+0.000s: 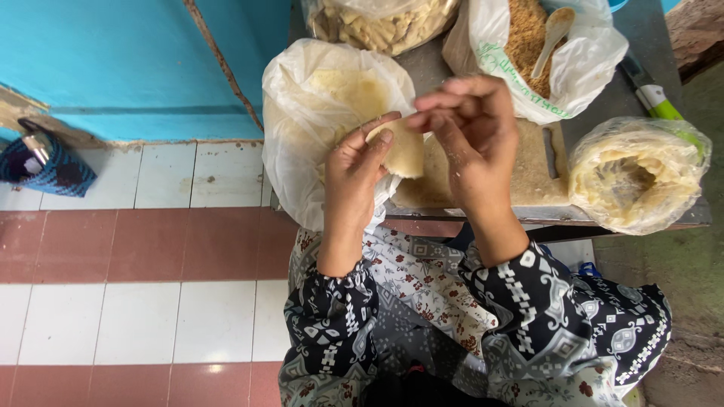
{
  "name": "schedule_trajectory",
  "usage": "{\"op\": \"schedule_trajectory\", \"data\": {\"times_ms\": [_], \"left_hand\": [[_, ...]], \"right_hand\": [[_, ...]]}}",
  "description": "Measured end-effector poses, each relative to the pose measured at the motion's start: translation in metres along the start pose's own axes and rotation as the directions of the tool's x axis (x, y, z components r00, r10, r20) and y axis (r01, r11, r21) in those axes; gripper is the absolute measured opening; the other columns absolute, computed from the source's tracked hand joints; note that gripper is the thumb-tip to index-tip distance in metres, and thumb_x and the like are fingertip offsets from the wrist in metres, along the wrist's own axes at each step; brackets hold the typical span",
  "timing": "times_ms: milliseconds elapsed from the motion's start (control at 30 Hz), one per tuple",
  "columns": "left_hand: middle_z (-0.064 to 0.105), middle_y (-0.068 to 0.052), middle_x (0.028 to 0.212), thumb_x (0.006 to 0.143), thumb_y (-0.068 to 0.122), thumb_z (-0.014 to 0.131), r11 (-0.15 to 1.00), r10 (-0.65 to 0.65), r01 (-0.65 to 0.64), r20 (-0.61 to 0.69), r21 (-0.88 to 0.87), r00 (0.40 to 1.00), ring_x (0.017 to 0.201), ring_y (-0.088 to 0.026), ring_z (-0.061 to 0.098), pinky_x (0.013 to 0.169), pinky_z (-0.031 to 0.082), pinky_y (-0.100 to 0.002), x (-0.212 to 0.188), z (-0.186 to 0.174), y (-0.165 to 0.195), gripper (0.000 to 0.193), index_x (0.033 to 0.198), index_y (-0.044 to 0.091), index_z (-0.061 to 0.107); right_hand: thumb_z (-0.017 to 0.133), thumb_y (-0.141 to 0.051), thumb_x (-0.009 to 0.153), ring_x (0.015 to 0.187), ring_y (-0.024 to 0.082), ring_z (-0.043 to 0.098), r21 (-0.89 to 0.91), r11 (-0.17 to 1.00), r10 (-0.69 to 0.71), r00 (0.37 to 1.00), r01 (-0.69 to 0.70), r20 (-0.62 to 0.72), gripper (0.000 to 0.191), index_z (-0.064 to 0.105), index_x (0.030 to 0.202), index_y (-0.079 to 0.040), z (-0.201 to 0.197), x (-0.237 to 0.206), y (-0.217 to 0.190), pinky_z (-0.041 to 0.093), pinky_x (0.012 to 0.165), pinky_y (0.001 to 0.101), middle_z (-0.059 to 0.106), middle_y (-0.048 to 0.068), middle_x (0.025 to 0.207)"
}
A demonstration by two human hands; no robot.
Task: The person sits at a small table and folds thin dough wrappers around a brown sugar filling, pinching the edges closed by hand. They scoop filling with a spoon from a bag, fold each wrapper into a filled parcel, and place finished parcels into a plastic bag.
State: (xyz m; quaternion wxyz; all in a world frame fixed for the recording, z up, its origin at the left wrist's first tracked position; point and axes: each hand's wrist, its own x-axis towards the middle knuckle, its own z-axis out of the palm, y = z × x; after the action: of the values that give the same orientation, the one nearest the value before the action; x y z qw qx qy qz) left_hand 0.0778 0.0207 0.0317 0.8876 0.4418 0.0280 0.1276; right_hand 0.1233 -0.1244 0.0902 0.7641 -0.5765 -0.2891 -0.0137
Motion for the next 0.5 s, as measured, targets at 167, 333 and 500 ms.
{"op": "schedule_trajectory", "data": {"times_ms": [167, 333, 500], "left_hand": [[0.058, 0.009, 0.084, 0.106, 0.018, 0.068, 0.999, 0.003, -0.006, 0.087, 0.033, 0.996, 0.066, 0.004, 0.047, 0.057, 0.038, -0.011, -0.005, 0.011, -0.010, 0.032, 0.133, 0.002, 0.071], [0.074, 0.002, 0.100, 0.103, 0.009, 0.066, 0.960, 0.091, -0.109, 0.082, 0.258, 0.992, 0.087, -0.003, 0.068, 0.078, 0.057, -0.020, -0.008, 0.028, -0.008, 0.028, 0.130, 0.001, 0.068], [0.068, -0.005, 0.107, 0.101, 0.008, 0.072, 0.540, 0.600, -0.412, 0.008, 0.733, 0.800, 0.093, -0.006, 0.068, 0.079, 0.058, -0.018, -0.024, 0.053, -0.017, 0.018, 0.118, 0.002, 0.069]], "right_hand": [[0.068, 0.016, 0.099, 0.110, 0.015, 0.065, -0.159, 0.982, 0.085, 0.990, -0.102, -0.110, 0.050, 0.043, 0.138, -0.003, -0.022, -0.019, 0.001, 0.055, 0.099, 0.0278, 0.064, 0.010, 0.122], [0.071, 0.018, 0.096, 0.100, 0.011, 0.064, -0.084, 0.993, 0.064, 0.979, -0.081, -0.194, 0.058, 0.044, 0.144, -0.002, -0.035, -0.031, 0.003, 0.054, 0.093, 0.0249, 0.065, 0.009, 0.113], [0.073, 0.017, 0.100, 0.102, 0.012, 0.066, -0.369, 0.927, -0.157, 0.964, 0.069, -0.214, 0.061, 0.040, 0.147, -0.004, -0.031, -0.047, 0.000, 0.055, 0.092, 0.0237, 0.064, 0.009, 0.112]]}}
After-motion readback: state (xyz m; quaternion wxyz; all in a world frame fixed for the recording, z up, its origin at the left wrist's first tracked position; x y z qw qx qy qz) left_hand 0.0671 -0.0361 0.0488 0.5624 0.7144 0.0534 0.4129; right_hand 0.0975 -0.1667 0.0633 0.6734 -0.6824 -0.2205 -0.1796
